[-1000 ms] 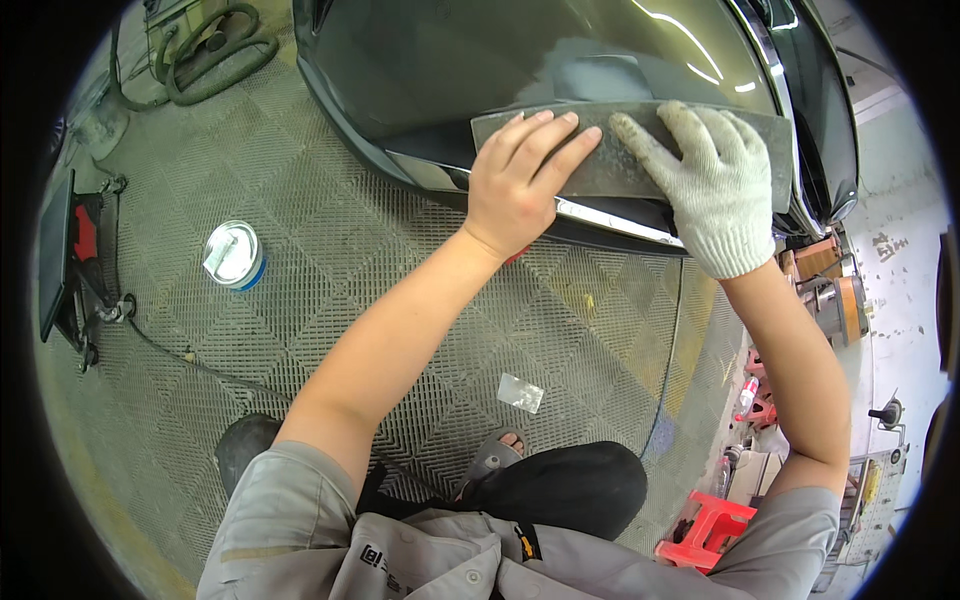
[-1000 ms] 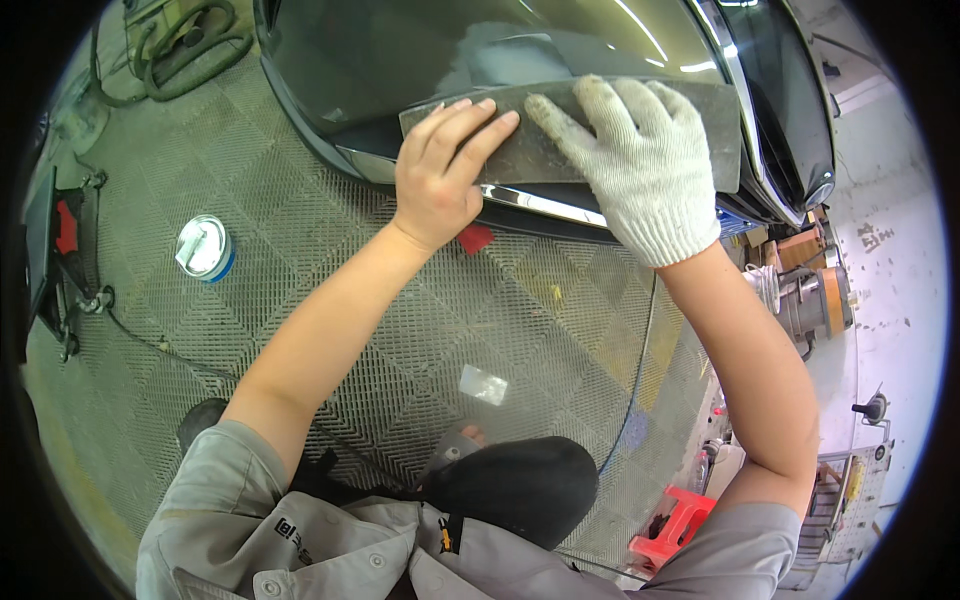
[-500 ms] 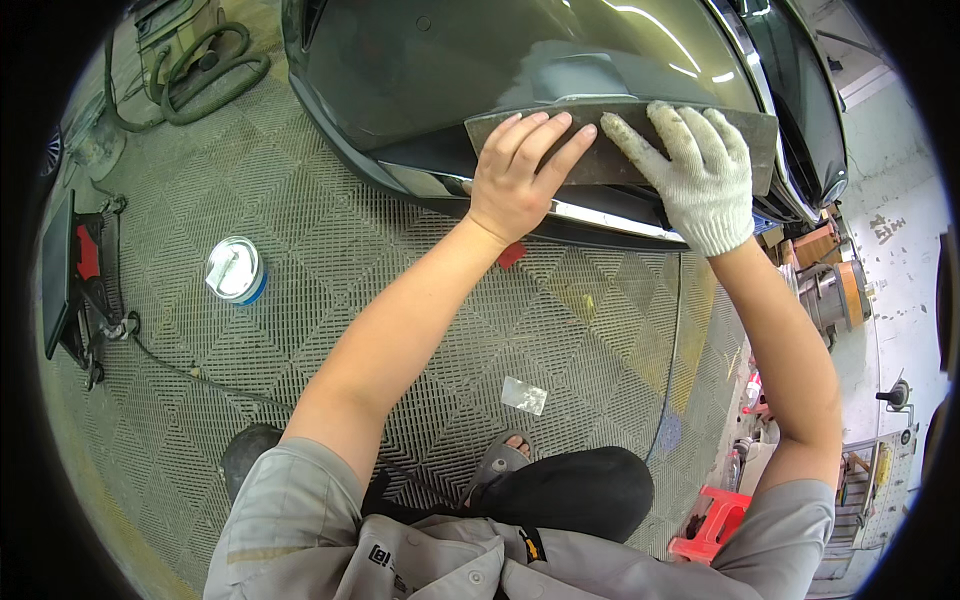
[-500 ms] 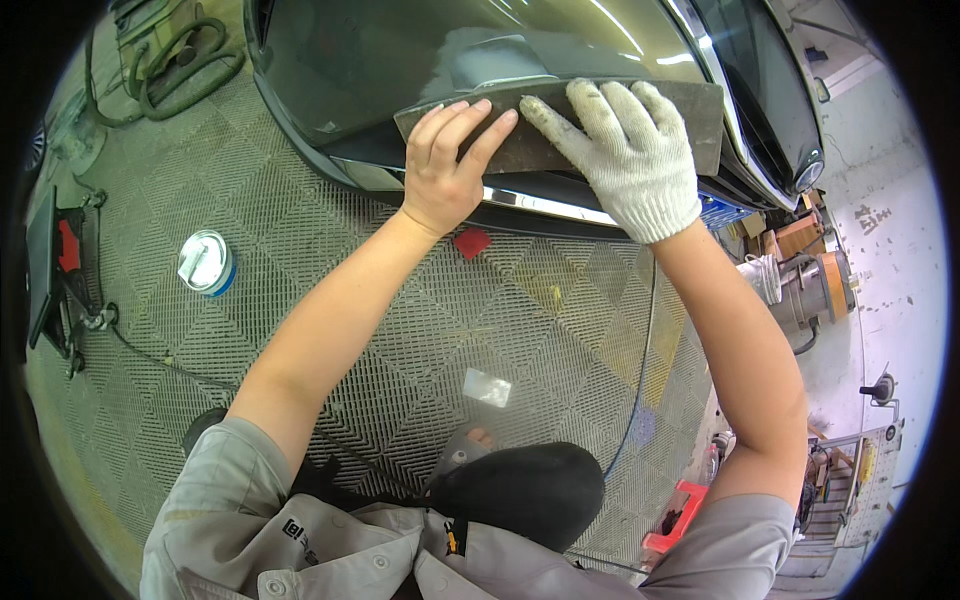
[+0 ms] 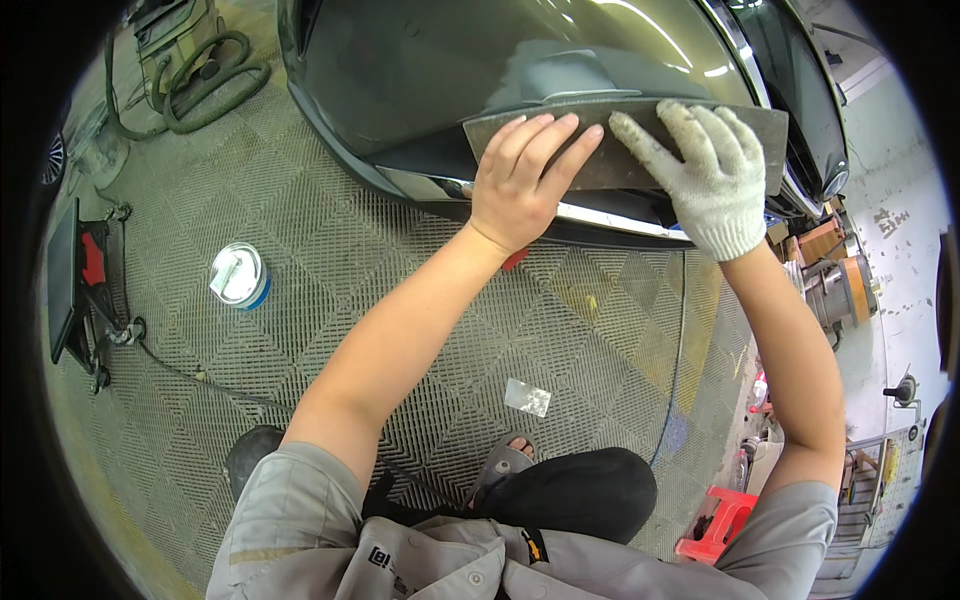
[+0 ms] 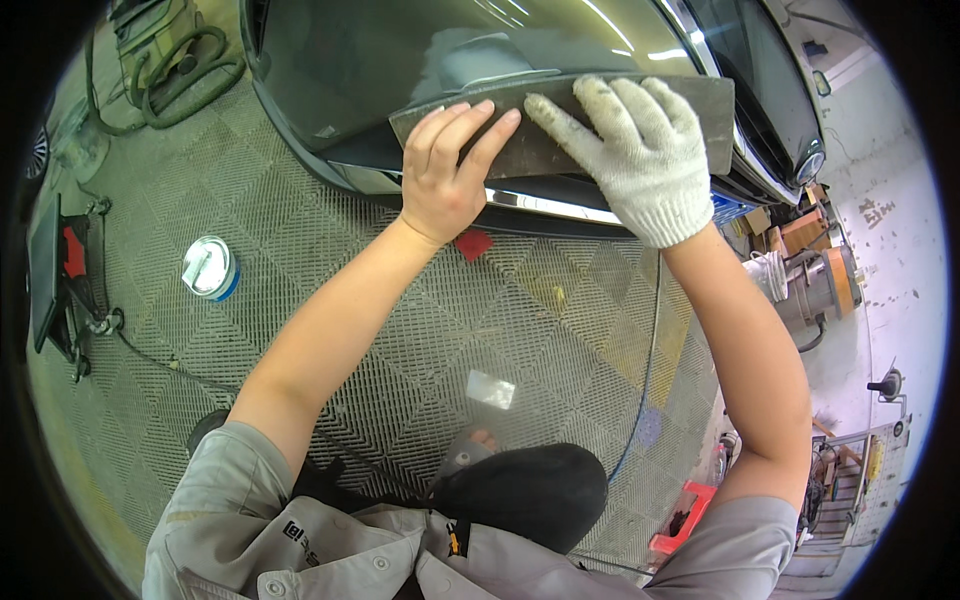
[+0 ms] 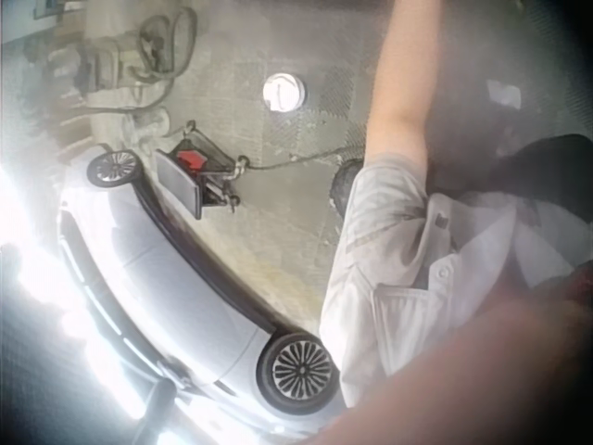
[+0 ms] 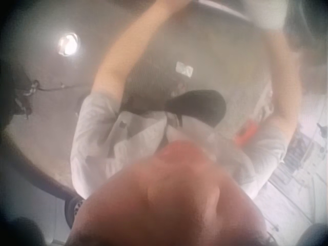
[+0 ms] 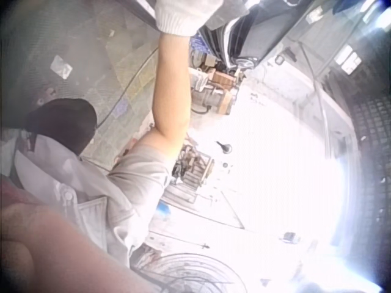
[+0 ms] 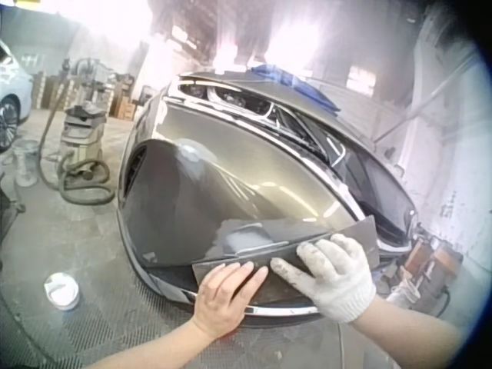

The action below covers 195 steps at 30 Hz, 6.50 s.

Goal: The person applies body filler to a damaged area on the front bumper of a car using a putty knife and a sanding block. They spread the filler, smooth it, and then sand the area to level the surface.

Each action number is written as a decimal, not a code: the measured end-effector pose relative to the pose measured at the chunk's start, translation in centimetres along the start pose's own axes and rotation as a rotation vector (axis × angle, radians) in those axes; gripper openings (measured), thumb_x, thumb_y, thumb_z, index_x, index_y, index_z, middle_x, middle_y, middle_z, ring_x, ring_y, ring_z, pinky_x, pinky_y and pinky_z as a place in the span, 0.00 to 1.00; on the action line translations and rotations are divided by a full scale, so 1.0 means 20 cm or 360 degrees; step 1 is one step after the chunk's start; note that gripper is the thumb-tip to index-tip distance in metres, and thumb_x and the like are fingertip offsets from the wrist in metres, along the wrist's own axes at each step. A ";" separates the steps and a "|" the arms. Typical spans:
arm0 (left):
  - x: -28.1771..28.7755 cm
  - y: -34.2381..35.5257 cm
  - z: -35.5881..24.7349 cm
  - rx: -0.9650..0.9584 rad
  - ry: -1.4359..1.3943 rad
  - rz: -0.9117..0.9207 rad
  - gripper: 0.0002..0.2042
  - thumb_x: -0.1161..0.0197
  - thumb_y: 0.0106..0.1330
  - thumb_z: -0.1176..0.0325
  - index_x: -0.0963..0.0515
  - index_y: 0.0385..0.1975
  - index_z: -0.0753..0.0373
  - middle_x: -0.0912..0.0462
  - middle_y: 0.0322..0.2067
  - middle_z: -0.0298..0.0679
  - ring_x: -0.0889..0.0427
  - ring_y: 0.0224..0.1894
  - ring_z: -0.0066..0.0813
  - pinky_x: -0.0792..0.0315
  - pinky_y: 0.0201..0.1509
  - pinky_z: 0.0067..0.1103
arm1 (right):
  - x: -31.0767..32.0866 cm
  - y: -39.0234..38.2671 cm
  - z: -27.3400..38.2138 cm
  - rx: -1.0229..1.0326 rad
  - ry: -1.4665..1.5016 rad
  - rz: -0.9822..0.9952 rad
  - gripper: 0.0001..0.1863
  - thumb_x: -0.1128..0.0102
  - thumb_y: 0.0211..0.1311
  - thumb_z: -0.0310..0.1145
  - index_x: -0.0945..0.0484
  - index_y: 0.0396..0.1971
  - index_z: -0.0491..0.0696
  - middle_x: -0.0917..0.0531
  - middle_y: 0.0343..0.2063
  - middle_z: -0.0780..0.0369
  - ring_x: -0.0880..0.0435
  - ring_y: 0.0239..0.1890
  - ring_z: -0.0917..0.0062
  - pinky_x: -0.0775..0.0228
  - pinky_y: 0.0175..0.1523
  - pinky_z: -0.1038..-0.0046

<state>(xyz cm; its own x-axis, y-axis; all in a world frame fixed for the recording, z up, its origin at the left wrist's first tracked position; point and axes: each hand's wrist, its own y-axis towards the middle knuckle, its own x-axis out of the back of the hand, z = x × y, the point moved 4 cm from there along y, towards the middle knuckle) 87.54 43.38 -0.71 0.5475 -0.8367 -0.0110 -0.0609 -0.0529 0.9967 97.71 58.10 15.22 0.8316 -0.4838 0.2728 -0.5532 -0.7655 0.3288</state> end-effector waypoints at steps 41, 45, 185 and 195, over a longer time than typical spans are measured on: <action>0.11 0.03 -0.06 0.0213 -0.0410 0.0008 0.31 0.36 0.58 0.82 0.09 0.63 0.52 0.13 0.63 0.34 0.16 0.65 0.40 0.21 0.75 0.39 | 0.15 0.11 0.02 -0.0053 0.0238 0.0204 0.33 0.32 0.60 0.32 0.11 0.68 0.68 0.20 0.61 0.62 0.16 0.61 0.63 0.21 0.69 0.52; 0.21 0.14 0.02 0.0197 -0.0318 0.0051 0.33 0.38 0.53 0.83 0.09 0.62 0.54 0.13 0.62 0.36 0.16 0.65 0.43 0.21 0.74 0.39 | 0.24 0.20 -0.05 -0.0123 0.0212 0.0305 0.30 0.34 0.64 0.33 0.11 0.67 0.68 0.18 0.56 0.62 0.15 0.58 0.65 0.21 0.66 0.54; 1.18 0.24 0.62 0.1655 -0.2168 -0.0229 0.12 0.41 0.87 0.70 0.17 0.62 0.63 0.09 0.56 0.37 0.12 0.55 0.27 0.18 0.62 0.27 | 0.53 0.37 0.53 -0.1733 0.1638 0.0406 0.40 0.13 0.53 0.35 0.16 0.68 0.43 0.21 0.69 0.48 0.16 0.67 0.55 0.18 0.71 0.57; 1.31 0.22 0.81 0.1801 -0.2117 -0.0268 0.13 0.41 0.88 0.68 0.18 0.64 0.63 0.10 0.55 0.38 0.11 0.54 0.28 0.17 0.60 0.28 | 0.33 0.63 0.39 -0.1816 0.0377 0.0473 0.30 0.19 0.61 0.43 0.10 0.64 0.55 0.17 0.67 0.52 0.15 0.60 0.50 0.17 0.64 0.54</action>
<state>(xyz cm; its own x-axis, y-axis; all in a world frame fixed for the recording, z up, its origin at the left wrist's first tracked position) 88.17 12.44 2.00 -0.3506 -0.5898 -0.7275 -0.8963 -0.0140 0.4433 96.56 42.06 14.14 0.7003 -0.3961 0.5939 -0.5466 0.2374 0.8030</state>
